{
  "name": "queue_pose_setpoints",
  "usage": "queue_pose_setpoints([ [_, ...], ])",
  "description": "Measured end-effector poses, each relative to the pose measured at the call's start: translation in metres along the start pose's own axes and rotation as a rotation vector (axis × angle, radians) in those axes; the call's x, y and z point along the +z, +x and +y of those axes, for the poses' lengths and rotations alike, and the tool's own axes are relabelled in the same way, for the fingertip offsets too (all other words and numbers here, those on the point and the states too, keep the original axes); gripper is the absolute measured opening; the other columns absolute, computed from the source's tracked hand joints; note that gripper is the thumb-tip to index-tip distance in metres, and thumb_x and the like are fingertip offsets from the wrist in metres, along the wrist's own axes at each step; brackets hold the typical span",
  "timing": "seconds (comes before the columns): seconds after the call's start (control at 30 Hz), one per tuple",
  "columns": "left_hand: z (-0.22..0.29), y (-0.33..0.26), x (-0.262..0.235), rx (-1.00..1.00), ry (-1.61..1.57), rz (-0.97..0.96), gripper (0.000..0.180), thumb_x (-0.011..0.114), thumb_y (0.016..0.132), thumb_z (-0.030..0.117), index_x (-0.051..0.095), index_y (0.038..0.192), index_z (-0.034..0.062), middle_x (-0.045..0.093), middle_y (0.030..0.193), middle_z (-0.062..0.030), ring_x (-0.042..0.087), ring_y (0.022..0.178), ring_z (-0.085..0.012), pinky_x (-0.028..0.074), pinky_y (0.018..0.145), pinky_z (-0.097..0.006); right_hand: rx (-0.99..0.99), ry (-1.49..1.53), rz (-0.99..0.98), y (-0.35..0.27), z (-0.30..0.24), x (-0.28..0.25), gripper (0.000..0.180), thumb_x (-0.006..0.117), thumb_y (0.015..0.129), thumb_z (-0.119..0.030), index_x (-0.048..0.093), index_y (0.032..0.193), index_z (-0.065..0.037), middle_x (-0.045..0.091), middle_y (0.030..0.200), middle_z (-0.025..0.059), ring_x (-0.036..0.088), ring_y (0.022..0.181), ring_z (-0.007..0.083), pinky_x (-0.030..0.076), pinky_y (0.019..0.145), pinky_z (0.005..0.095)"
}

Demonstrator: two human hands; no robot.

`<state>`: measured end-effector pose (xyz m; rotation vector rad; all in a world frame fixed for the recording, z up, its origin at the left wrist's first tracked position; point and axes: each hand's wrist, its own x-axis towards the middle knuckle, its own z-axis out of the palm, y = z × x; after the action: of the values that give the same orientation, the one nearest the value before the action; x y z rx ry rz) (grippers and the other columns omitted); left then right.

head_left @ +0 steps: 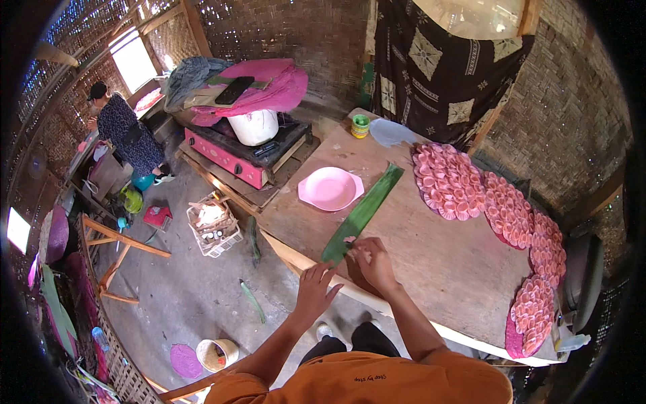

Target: The person arranges pink petal-shaped items onto circular pink mats on a wooden table, placing them one by one in concentric patterns. The person briefly moves a green leaf and a pink bowl, then returns to arranging petals. The person also briefly walks away and returns to the table.

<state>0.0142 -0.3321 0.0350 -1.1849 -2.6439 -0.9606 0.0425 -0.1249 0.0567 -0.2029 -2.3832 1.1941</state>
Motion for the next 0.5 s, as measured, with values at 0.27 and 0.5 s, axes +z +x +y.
queue_pose_setpoints([
  [0.27,-0.017,0.015,0.019,0.052,0.256,-0.180,0.072,0.061,0.092,0.055,0.050,0.143,0.0055,0.043,0.154,-0.0143,0.034,0.147,-0.0338,0.017,0.120,-0.061,0.163,0.030,0.130,0.029,0.039,0.024,0.014,0.069,0.087,-0.006,0.067,0.100,-0.001,0.067,0.091,0.0190,0.066,0.080,0.0344,0.054,0.075,0.0428],
  [0.5,0.001,0.044,0.017,0.137,0.198,-0.230,0.068,0.066,0.089,0.052,0.054,0.141,0.0108,0.045,0.152,-0.0131,0.039,0.142,-0.0333,0.022,0.116,-0.062,0.217,0.013,0.232,0.043,0.072,-0.054,0.014,0.063,0.092,-0.008,0.070,0.101,0.001,0.069,0.093,0.0197,0.069,0.086,0.0352,0.055,0.078,0.0406],
])
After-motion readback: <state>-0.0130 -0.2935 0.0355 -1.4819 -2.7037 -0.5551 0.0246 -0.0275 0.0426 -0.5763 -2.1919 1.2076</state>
